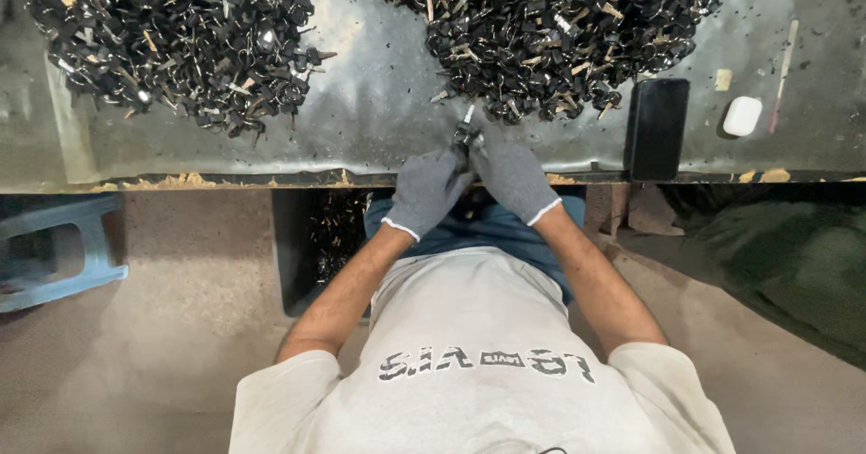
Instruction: The person, wearing grey gloves, sits at a metal workbench covered with large piles of small black plastic parts and picks through them, handling pieces one at a time and dropping selected pieces into a bin below the table. A second person works at the same table nearby.
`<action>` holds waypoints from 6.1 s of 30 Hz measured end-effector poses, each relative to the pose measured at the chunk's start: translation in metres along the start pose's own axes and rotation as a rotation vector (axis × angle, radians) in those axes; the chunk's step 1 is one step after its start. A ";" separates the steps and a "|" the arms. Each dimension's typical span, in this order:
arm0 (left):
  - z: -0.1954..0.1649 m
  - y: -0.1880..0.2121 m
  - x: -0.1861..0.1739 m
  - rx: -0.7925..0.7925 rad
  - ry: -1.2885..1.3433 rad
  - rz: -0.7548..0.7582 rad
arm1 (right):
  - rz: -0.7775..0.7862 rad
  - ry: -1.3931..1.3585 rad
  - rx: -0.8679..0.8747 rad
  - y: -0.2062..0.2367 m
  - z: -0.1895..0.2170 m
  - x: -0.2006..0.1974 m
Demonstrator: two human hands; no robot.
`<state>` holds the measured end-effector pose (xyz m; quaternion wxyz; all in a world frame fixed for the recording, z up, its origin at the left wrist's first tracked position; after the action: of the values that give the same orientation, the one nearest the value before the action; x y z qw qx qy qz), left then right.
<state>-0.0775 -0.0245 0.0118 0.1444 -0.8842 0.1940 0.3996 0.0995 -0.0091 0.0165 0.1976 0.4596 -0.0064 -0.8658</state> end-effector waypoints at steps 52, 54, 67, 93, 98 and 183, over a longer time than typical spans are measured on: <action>0.006 -0.021 0.007 -0.025 -0.194 -0.182 | 0.015 0.302 0.019 0.011 -0.001 0.010; 0.006 -0.021 0.007 -0.042 -0.125 -0.180 | -0.033 0.325 -0.032 0.010 0.000 0.012; 0.005 -0.019 0.000 -0.061 -0.087 -0.188 | 0.040 0.154 0.053 -0.003 0.003 0.005; 0.003 -0.046 -0.011 -0.001 -0.267 -0.129 | 0.042 0.040 0.048 0.007 -0.002 -0.001; 0.010 -0.041 -0.013 -0.221 -0.053 -0.022 | 0.145 0.021 0.090 -0.001 0.004 -0.005; -0.001 -0.037 0.016 -0.104 0.027 -0.185 | -0.068 0.247 0.038 0.009 -0.001 -0.014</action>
<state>-0.0497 0.0043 0.0042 0.1320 -0.9100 0.0924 0.3821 0.1097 -0.0123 0.0286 0.1589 0.5665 0.0172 -0.8084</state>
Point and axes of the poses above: each hand's wrist, its own y-axis away from the middle knuckle, its own x-axis out of the palm, z = x × y, the point moved 1 cm from there along -y, towards the middle knuckle, and after that the axes turned 7 degrees about z, right-handed, at the moved point
